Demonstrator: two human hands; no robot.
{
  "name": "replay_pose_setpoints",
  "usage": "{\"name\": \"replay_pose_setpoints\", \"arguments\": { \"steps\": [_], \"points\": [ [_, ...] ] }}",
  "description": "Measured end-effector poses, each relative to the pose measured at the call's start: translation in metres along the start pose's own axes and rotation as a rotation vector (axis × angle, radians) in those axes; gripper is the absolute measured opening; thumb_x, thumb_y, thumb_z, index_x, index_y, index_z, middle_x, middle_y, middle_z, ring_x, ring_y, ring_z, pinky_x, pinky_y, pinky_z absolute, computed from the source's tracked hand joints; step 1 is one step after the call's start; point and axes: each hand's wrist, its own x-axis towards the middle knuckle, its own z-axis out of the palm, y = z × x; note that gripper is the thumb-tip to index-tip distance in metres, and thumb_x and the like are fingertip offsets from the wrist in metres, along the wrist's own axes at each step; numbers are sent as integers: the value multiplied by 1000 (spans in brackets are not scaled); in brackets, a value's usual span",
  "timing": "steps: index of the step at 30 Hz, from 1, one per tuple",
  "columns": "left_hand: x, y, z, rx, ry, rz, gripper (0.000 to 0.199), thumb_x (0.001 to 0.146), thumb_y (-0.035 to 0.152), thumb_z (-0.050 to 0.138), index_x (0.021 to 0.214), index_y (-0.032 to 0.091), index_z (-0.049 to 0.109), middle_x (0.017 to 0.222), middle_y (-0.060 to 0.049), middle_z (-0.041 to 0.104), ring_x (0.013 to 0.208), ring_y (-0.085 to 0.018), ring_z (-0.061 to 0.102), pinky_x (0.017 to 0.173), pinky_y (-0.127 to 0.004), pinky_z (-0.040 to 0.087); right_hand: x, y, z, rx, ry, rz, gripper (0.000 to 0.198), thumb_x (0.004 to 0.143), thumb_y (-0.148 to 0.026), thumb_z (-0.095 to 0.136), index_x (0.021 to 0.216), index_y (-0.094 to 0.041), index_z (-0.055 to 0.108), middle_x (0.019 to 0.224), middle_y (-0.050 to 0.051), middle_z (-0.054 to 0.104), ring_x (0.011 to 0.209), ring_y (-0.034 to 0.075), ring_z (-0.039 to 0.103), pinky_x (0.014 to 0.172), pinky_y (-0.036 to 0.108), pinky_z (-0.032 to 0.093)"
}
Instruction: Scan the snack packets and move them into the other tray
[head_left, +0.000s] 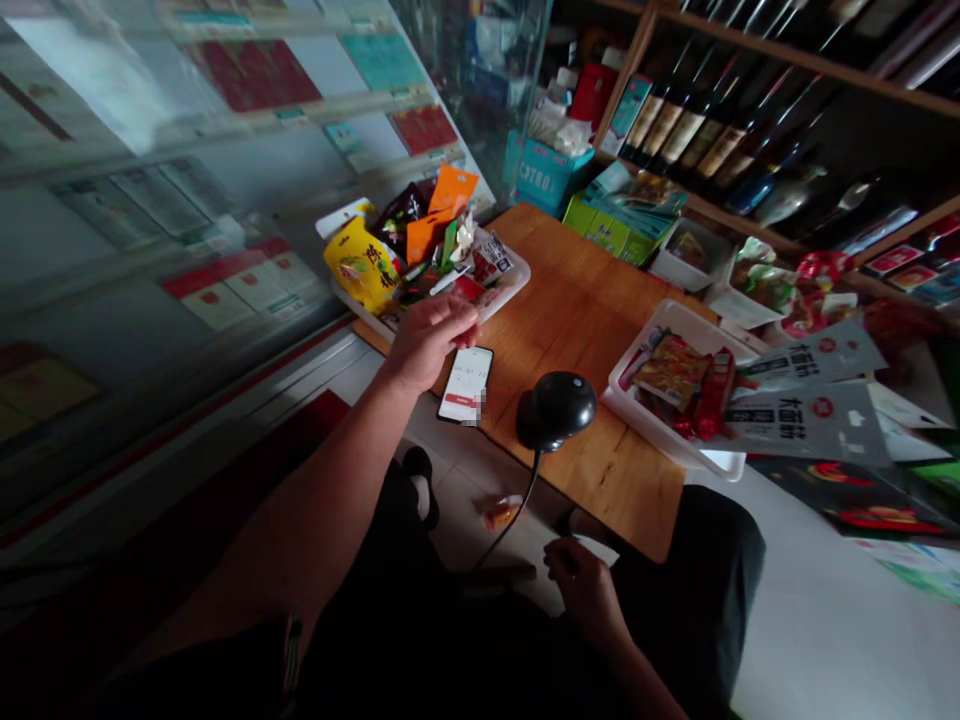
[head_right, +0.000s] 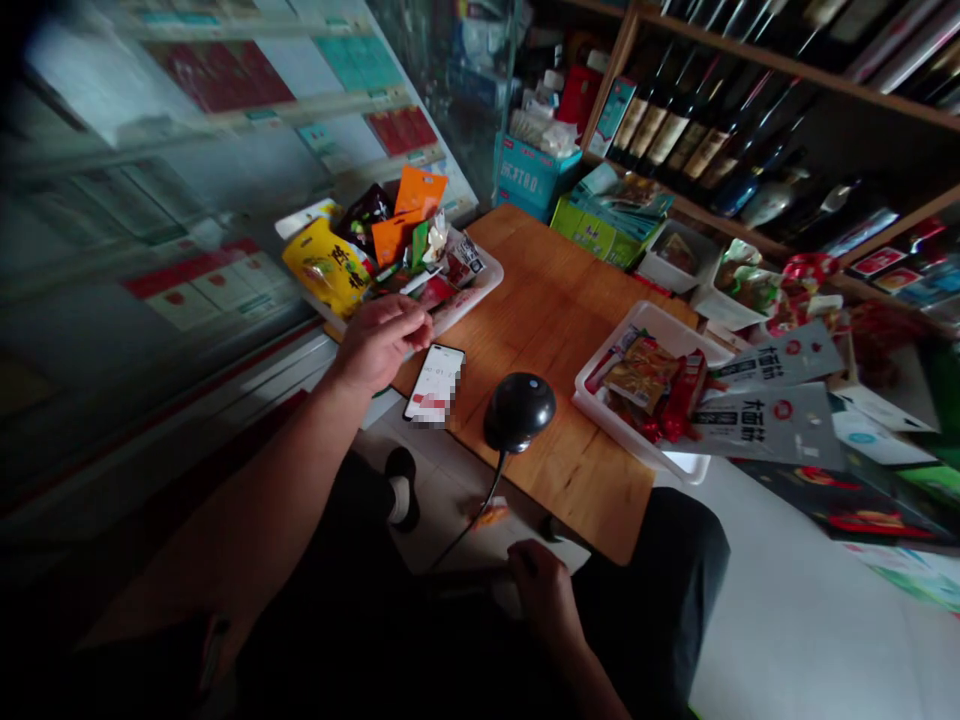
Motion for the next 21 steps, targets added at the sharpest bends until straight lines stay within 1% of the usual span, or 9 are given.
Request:
{"name": "replay_pose_setpoints", "arguments": {
  "steps": [2,5,6,8,11,13,15,18,21],
  "points": [
    [13,-3,-12,53,175,94,20,82,37,69,78,18,63,68,-1,65,57,-11,60,54,-23,47,6,-17,2,13,-32,-52,29,90,-44,58,90,-19,73,83,8,74,75,23,70,71,32,54],
    [35,-9,-39,195,446,216,20,85,39,67,85,20,63,74,-1,67,66,-13,64,62,-24,51,20,-61,-8,44,6,-125,26,92,-40,58,90,-19,74,78,6,72,70,20,68,67,29,53],
    [42,-12,-48,254,501,239,20,85,39,67,87,20,63,77,-2,68,71,-14,66,66,-25,52,25,-79,-13,58,14,-153,24,92,-39,59,89,-19,74,77,5,71,67,18,66,64,27,52],
    [52,-16,-64,399,537,234,19,85,37,68,92,20,63,85,-4,71,78,-16,68,72,-28,55,33,-112,-25,91,-5,-202,22,93,-36,59,90,-20,74,74,3,70,66,17,65,62,24,51],
    [59,-21,-73,717,438,141,19,83,32,68,98,20,66,94,-7,73,84,-21,69,78,-33,55,44,-154,-37,86,-55,-319,19,93,-31,59,88,-21,75,74,3,70,64,15,64,60,22,50],
    [60,-24,-67,977,326,112,16,83,30,67,97,21,68,97,-9,73,91,-25,68,84,-37,53,49,-173,-38,79,-50,-379,18,92,-31,60,85,-21,75,73,2,70,63,14,64,60,22,50],
    [62,-27,-57,1190,203,103,12,84,29,66,91,21,71,96,-11,73,96,-28,67,87,-39,50,52,-184,-34,72,-50,-417,18,92,-32,61,84,-22,74,73,3,70,64,15,66,60,23,51],
    [69,-34,-41,1343,57,67,18,89,27,58,86,20,75,89,-14,72,91,-30,66,83,-40,48,55,-190,-25,64,-53,-433,17,92,-32,61,85,-23,73,78,3,72,71,18,68,65,25,53],
    [79,-44,-32,1405,-16,49,21,88,21,56,91,16,76,92,-17,70,93,-31,65,83,-40,46,54,-187,-19,72,-43,-426,17,93,-33,60,88,-23,74,80,3,72,74,18,69,68,26,53]
  ]
}}
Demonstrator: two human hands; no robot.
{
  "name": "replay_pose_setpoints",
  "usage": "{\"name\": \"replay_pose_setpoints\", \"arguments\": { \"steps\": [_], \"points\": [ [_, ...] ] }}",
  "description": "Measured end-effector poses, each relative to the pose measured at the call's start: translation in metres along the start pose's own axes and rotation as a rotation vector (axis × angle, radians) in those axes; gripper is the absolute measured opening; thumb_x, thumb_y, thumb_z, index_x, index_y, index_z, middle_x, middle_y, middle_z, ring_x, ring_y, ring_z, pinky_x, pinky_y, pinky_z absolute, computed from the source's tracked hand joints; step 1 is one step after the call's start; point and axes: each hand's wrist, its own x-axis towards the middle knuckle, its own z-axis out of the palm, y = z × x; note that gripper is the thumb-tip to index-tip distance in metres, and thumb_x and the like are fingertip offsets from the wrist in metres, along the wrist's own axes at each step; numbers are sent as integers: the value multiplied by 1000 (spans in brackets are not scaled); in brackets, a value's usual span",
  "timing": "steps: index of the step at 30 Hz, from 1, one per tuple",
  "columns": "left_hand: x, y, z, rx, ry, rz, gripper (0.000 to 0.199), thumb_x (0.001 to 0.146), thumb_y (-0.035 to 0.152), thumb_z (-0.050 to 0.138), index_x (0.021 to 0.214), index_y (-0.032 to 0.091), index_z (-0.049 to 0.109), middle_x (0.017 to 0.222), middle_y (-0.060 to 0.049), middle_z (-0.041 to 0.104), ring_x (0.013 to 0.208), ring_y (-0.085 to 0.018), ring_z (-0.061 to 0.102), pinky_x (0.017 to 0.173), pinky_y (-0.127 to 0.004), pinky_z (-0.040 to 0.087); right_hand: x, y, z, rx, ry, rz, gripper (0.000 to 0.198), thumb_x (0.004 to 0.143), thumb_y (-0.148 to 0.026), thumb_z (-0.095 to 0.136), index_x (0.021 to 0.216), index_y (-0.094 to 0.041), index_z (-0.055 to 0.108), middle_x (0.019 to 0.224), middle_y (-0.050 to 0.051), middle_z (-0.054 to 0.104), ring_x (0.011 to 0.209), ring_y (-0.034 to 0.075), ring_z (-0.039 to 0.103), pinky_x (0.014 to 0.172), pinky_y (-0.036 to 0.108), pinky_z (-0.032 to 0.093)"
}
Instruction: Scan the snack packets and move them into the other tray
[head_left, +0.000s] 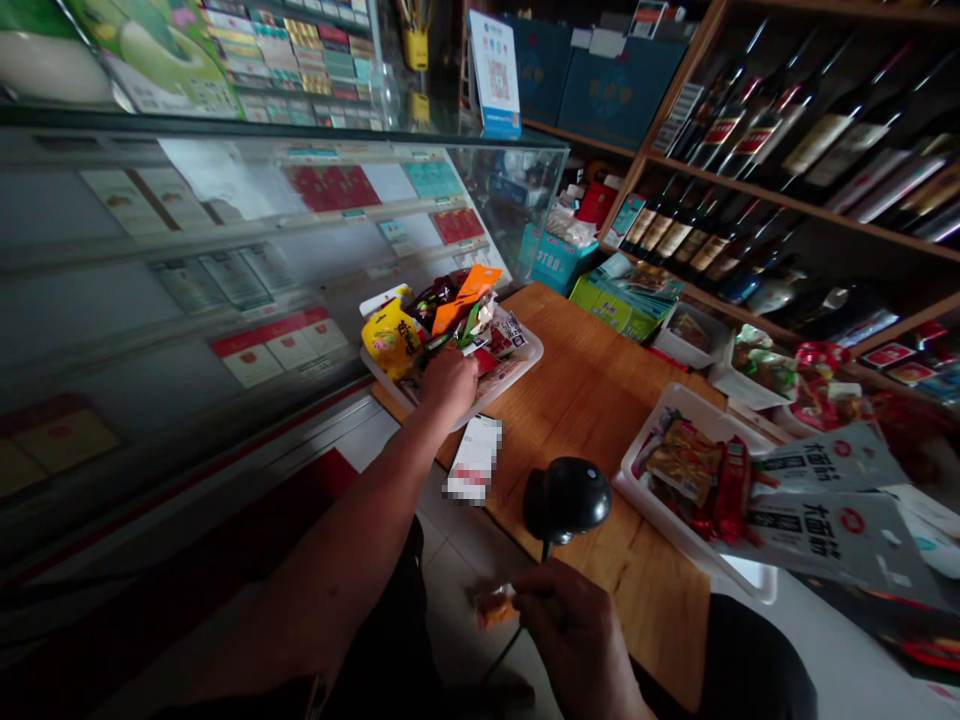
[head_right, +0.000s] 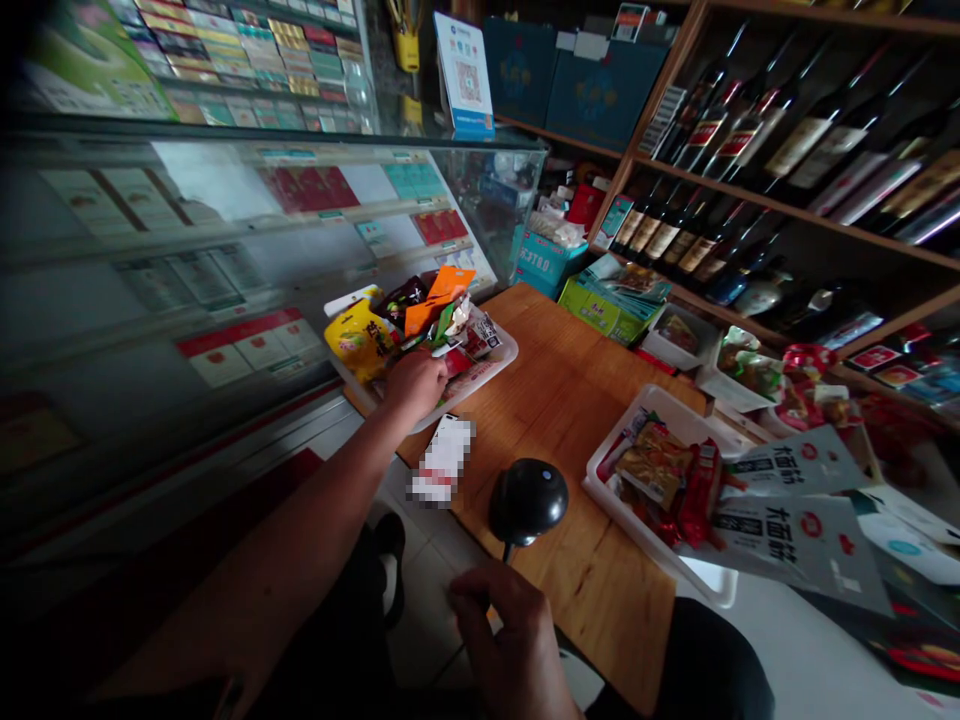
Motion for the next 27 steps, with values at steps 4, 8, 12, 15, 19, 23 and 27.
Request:
{"name": "replay_pose_setpoints", "arguments": {
  "steps": [4,8,12,15,19,23,27],
  "points": [
    [6,0,10,52,20,-27,27,87,14,53,106,9,71,107,-23,67,99,-34,63,85,-40,44,-5,3,-6,15,22,37,20,92,-36,61,86,-23,74,75,3,70,67,17,65,65,26,52],
    [6,1,11,42,51,-79,29,91,15,46,109,9,70,116,-24,64,104,-34,61,87,-40,43,-8,2,-17,42,87,102,23,91,-41,63,85,-23,75,71,3,69,64,18,64,64,26,53],
    [7,3,3,0,78,-136,26,93,19,48,98,11,73,104,-22,67,102,-35,62,87,-42,43,-10,1,-20,73,110,127,21,89,-40,66,81,-22,75,72,4,72,64,18,67,62,26,54],
    [8,0,-6,-135,182,-185,21,91,22,54,92,14,73,100,-20,69,101,-34,63,91,-42,43,-9,0,-20,90,152,144,22,88,-41,65,81,-22,75,73,4,72,67,19,68,66,27,56],
    [10,-5,-15,-467,378,-178,17,90,25,56,91,18,72,97,-13,72,96,-27,65,89,-36,45,-1,-4,-29,15,134,138,21,89,-40,64,85,-22,75,71,3,70,65,19,68,62,27,55],
    [10,0,-14,-1056,421,-289,19,77,34,72,86,18,70,79,-5,71,74,-18,65,68,-26,47,22,-18,-45,-1,111,94,18,90,-37,65,91,-22,75,79,4,73,72,19,69,64,26,54],
    [4,12,-15,-1421,326,-397,24,70,36,77,82,17,68,75,-1,70,65,-14,61,56,-22,43,61,-39,-58,118,150,52,22,88,-38,66,95,-19,73,75,4,71,66,17,66,60,27,53]
  ]
}}
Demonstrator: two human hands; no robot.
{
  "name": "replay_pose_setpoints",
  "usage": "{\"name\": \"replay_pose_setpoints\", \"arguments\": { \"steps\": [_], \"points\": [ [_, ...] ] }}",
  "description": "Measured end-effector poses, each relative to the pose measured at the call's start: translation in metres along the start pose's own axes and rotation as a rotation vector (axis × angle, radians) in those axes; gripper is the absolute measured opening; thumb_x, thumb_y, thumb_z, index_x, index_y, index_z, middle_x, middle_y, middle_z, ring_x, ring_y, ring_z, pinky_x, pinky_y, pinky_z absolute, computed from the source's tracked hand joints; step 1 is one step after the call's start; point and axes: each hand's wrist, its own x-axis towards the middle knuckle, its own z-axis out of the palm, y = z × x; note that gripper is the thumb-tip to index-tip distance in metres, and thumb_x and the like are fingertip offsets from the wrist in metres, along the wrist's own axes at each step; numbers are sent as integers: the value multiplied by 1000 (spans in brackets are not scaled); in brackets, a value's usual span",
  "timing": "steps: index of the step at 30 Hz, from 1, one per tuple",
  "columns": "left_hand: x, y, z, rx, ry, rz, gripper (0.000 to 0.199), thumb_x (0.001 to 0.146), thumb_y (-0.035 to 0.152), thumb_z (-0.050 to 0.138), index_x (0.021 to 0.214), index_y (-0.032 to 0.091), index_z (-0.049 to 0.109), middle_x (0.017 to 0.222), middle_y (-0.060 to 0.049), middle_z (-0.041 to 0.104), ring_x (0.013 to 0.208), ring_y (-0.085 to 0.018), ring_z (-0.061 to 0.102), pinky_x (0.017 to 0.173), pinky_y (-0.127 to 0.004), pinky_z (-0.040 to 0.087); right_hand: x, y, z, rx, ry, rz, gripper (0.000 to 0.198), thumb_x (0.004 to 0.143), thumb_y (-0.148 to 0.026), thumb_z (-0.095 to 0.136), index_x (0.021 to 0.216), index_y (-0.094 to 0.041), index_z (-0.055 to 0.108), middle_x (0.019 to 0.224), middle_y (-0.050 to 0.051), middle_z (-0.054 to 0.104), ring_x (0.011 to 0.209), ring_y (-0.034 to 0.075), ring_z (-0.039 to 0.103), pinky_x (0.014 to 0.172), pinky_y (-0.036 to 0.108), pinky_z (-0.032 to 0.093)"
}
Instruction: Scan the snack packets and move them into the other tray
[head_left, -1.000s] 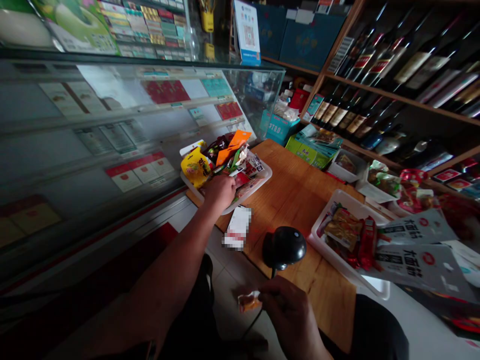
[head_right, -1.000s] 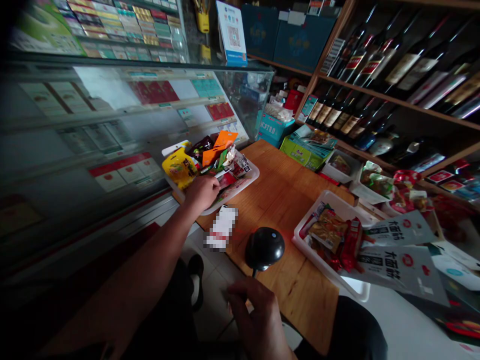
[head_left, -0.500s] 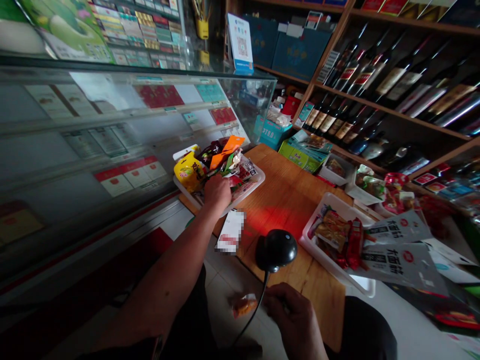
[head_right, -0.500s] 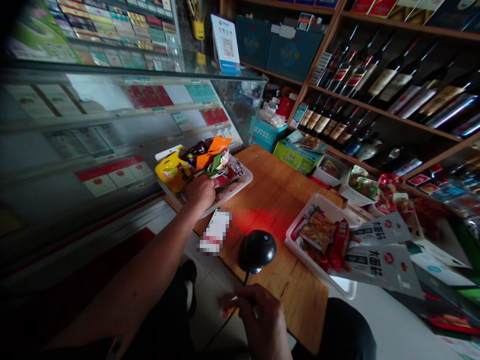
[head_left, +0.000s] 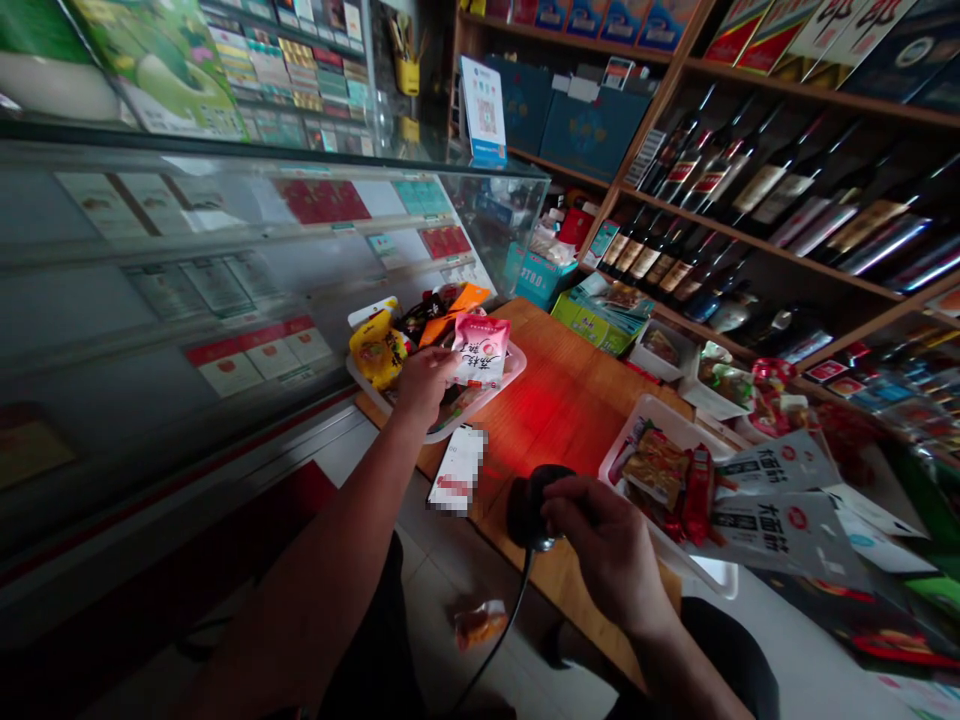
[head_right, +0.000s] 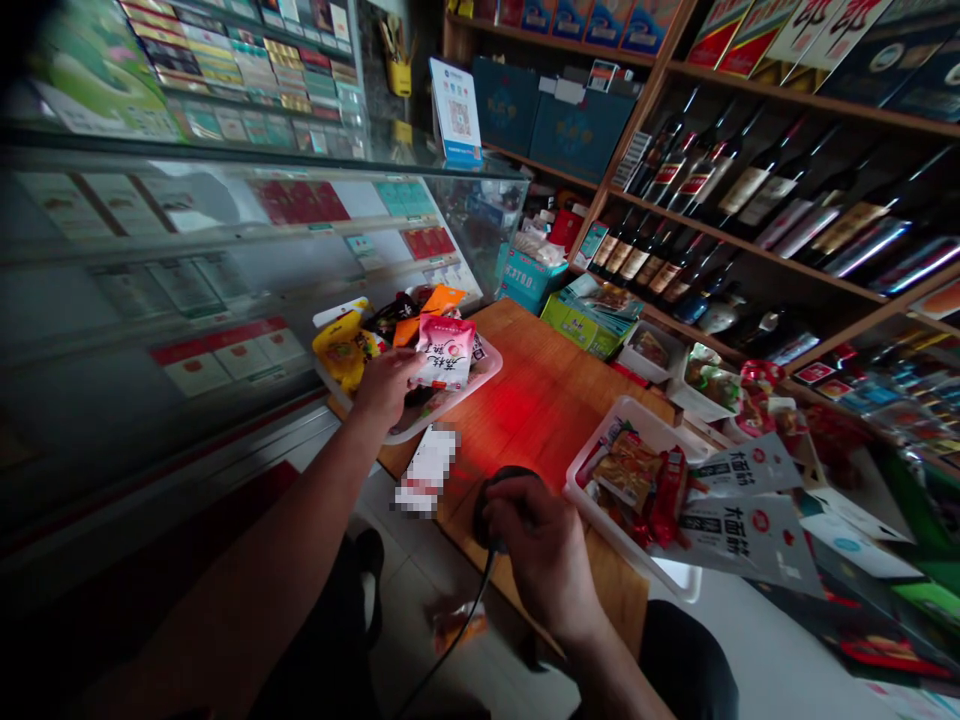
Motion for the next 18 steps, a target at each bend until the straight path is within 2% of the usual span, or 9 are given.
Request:
{"name": "replay_pose_setpoints", "arguments": {
  "steps": [2,5,7,10,13,15,18],
  "points": [
    [-6,1,3,-60,-53,-55,23,68,34,79,80,17,68,73,0,69,63,-13,60,53,-21,42,24,-8,1,-18,22,-28,24,90,-40,65,95,-18,72,73,4,70,64,17,64,58,26,51],
    [-13,2,5,-178,-138,-140,27,66,33,82,81,17,66,71,0,68,57,-11,58,50,-21,41,62,-11,2,-158,103,-181,22,93,-35,60,100,-18,70,83,6,72,71,18,67,66,30,55],
    [-17,2,6,-267,-185,-211,30,64,32,83,82,17,64,69,0,67,53,-10,56,48,-21,40,85,-8,1,-403,163,-394,19,92,-26,58,105,-19,70,97,9,72,88,22,68,81,37,57],
    [-21,1,7,-365,-284,-303,31,60,26,85,79,17,63,72,-2,69,59,-12,61,49,-21,41,110,-5,-2,-713,182,-689,35,91,-15,55,123,-20,66,126,15,64,118,29,59,104,48,48],
    [-26,1,7,-407,-398,-369,32,58,20,87,80,16,66,76,-4,70,66,-15,66,53,-23,44,124,-4,-2,-880,170,-796,41,90,-13,56,129,-22,65,145,15,52,130,32,50,107,53,44],
    [-31,3,8,-418,-472,-394,31,60,20,88,83,16,68,77,-4,70,64,-14,64,53,-22,44,129,-4,-1,-897,158,-805,32,91,-16,58,120,-23,70,139,14,57,127,32,51,105,50,45],
    [-37,5,11,-456,-551,-406,29,68,27,87,89,14,71,79,-5,69,61,-10,60,51,-20,41,135,0,0,-792,136,-719,19,94,-25,58,101,-21,75,107,11,72,106,27,62,97,41,48]
  ]
}}
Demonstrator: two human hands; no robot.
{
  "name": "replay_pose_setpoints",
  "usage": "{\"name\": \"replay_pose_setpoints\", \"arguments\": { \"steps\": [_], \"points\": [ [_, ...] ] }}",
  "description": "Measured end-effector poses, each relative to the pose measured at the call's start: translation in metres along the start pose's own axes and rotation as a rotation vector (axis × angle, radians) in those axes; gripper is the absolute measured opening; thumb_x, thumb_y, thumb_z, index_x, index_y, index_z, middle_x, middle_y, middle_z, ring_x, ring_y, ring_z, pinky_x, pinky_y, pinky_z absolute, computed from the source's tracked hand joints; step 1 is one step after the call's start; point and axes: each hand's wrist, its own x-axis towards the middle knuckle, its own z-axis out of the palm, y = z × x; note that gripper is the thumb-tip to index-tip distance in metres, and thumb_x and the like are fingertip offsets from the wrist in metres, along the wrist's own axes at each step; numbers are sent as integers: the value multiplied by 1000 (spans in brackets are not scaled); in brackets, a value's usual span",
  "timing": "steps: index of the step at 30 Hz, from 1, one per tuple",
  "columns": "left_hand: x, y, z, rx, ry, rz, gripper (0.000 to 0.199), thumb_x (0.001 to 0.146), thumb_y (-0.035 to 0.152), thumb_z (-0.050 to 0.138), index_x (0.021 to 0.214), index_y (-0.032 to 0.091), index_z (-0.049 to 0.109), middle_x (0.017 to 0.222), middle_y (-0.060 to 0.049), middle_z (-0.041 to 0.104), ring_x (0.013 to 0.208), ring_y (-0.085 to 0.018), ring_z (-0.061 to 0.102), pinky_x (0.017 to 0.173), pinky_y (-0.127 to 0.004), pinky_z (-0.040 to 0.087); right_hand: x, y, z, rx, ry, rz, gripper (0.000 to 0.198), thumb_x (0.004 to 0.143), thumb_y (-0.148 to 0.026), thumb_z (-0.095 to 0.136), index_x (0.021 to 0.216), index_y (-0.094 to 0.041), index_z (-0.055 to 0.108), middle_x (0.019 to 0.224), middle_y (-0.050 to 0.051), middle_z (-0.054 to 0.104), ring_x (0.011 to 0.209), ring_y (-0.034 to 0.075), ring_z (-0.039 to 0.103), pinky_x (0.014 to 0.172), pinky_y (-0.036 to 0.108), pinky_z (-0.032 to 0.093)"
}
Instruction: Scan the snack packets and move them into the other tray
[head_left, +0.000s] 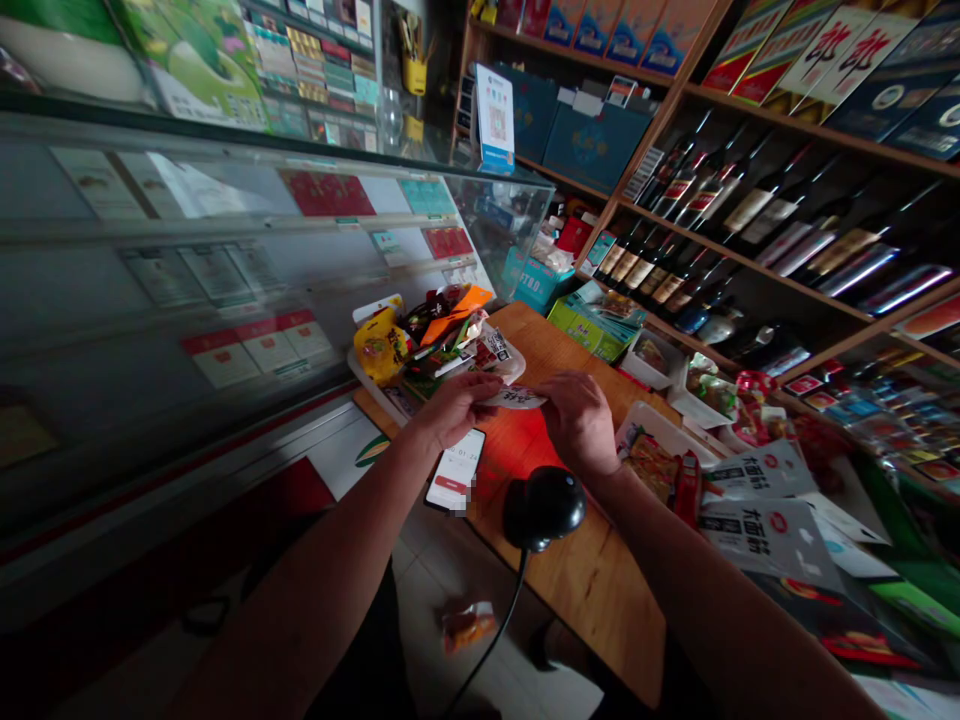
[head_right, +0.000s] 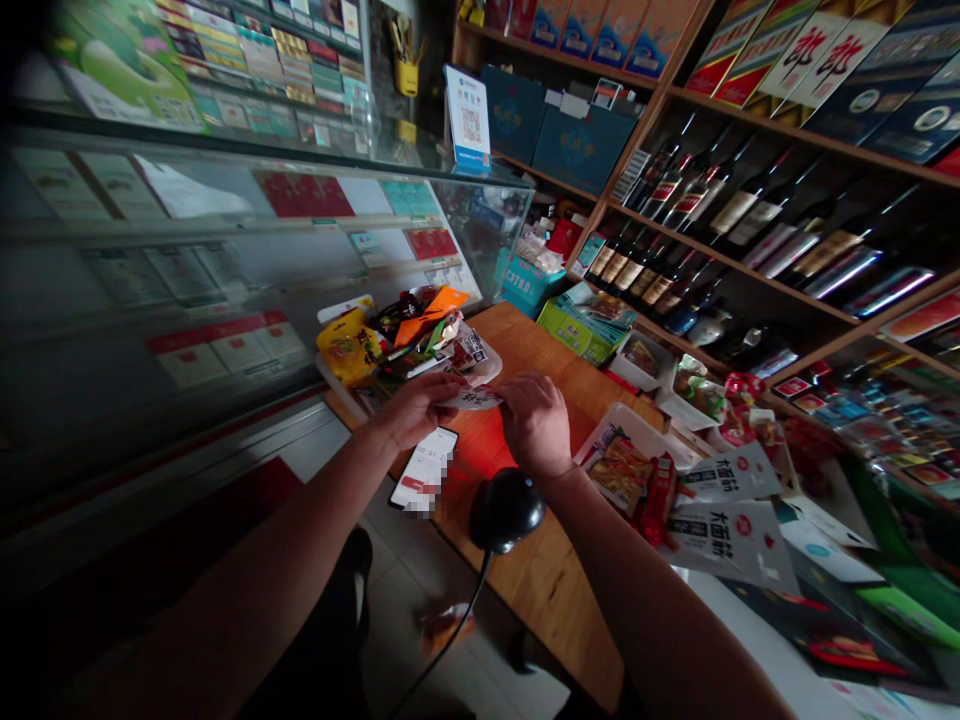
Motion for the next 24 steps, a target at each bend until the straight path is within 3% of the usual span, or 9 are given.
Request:
{"name": "replay_pose_setpoints", "arguments": {
  "steps": [4,9,14,17,24],
  "points": [
    [-1,-4,3,24,82,70,35,78,48,78,89,15,72,78,-6,69,59,-11,58,51,-21,40,-2,12,12,257,-22,373,27,91,-39,59,82,-18,73,73,2,67,71,18,60,69,28,46],
    [1,-14,4,385,126,165,31,73,41,82,94,18,76,78,-4,68,63,-12,55,52,-22,36,-10,27,25,570,-85,630,30,81,-45,63,78,-16,71,68,0,64,64,15,55,61,25,42],
    [3,-22,8,491,103,261,25,73,35,80,94,20,76,88,-4,72,79,-18,63,70,-28,47,-20,32,30,675,-107,682,37,81,-51,62,82,-15,70,72,3,67,69,18,59,64,27,46],
    [5,-24,9,569,16,300,20,78,35,75,88,19,75,88,-4,71,83,-20,63,76,-30,48,-24,34,30,709,-117,664,36,81,-51,64,84,-15,70,76,3,68,70,17,59,65,27,47],
    [6,-27,7,895,-74,327,27,89,40,64,79,16,72,74,-1,63,74,-16,56,69,-28,41,-41,55,27,756,-63,733,33,77,-48,70,85,-16,71,74,3,69,66,16,59,64,27,48]
  ]
}}
